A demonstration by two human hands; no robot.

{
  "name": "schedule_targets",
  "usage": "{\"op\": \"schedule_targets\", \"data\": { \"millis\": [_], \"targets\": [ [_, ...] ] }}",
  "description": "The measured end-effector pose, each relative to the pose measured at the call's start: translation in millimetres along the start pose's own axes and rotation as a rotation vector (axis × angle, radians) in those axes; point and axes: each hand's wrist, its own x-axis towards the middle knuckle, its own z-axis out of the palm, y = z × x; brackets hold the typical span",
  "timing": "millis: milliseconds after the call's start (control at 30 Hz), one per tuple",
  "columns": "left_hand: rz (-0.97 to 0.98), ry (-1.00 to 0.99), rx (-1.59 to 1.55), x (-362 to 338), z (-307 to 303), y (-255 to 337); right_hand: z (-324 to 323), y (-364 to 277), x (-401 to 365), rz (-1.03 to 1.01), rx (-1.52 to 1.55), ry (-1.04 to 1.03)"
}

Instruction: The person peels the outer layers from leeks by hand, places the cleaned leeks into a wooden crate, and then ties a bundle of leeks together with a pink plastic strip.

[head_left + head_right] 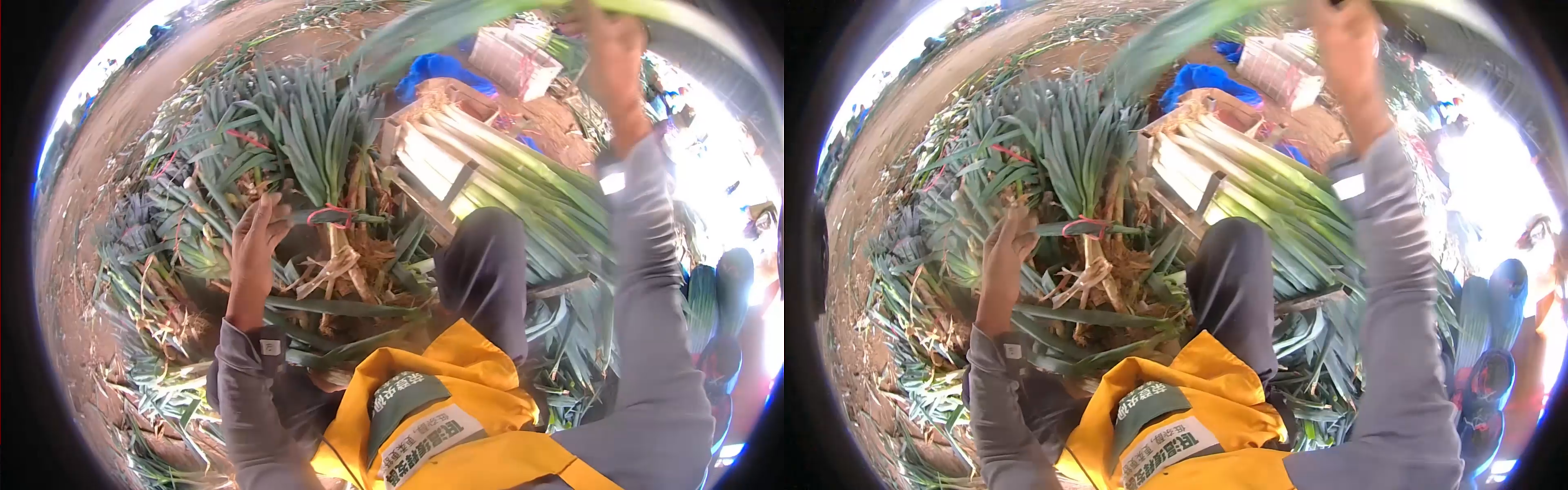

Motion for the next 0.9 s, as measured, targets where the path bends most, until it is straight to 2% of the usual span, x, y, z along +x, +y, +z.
{"op": "schedule_targets", "data": {
  "millis": [67,100,167,200,267,300,333,367,400,433,500,533,600,667,733,767,800,833,867,900],
  "targets": [
    [-0.072,-0.038,0.028,9,9,-10,-61,-18,34,0.104,-0.581,-0.078],
    [-0.107,-0.005,0.068,15,14,-18,-84,-9,42,0.116,-0.597,-0.064],
    [-0.162,0.024,0.101,29,25,-38,-120,20,58,0.006,-1.283,-0.400],
    [-0.178,0.010,0.104,42,26,-55,-138,41,51,0.014,-1.283,-0.396],
    [-0.176,-0.017,0.182,49,55,-63,-153,104,13,-0.423,-1.077,-0.792],
    [-0.184,-0.011,0.186,55,67,-70,-147,117,-17,-0.291,-1.045,-0.924],
    [-0.193,-0.057,0.194,62,80,-79,-127,118,-49,0.131,-0.903,-1.101],
    [-0.201,-0.103,0.201,71,93,-89,-116,131,-90,0.049,-0.951,-1.134],
    [-0.209,-0.098,0.205,79,107,-98,-111,149,-122,-0.028,-0.895,-1.263],
    [-0.222,-0.127,0.207,87,123,-108,-106,170,-160,0.139,-0.916,-1.396],
    [-0.251,-0.159,0.212,99,153,-125,-97,173,-214,0.313,-0.677,-1.272],
    [-0.201,-0.186,0.178,105,169,-133,-97,173,-222,0.325,-0.674,-1.280],
    [-0.171,-0.214,0.142,116,198,-149,-99,174,-227,0.295,-0.542,-1.085],
    [0.118,-0.244,0.366,129,225,-161,-101,174,-223,0.307,-0.527,-1.121],
    [0.137,-0.268,0.298,139,255,-158,-93,178,-217,0.328,-0.548,-1.185],
    [0.316,-0.237,0.477,142,268,-150,-85,188,-215,0.338,-0.548,-1.195],
    [0.489,-0.212,0.657,145,278,-149,-76,199,-215,0.216,-0.548,-1.173],
    [0.592,-0.198,0.596,155,288,-151,-70,206,-218,0.101,-0.546,-1.145],
    [0.577,-0.210,0.597,168,299,-153,-64,211,-221,0.119,-0.545,-1.151],
    [0.725,-0.228,0.610,181,309,-155,-59,216,-223,0.103,-0.550,-1.187]
  ]
}}
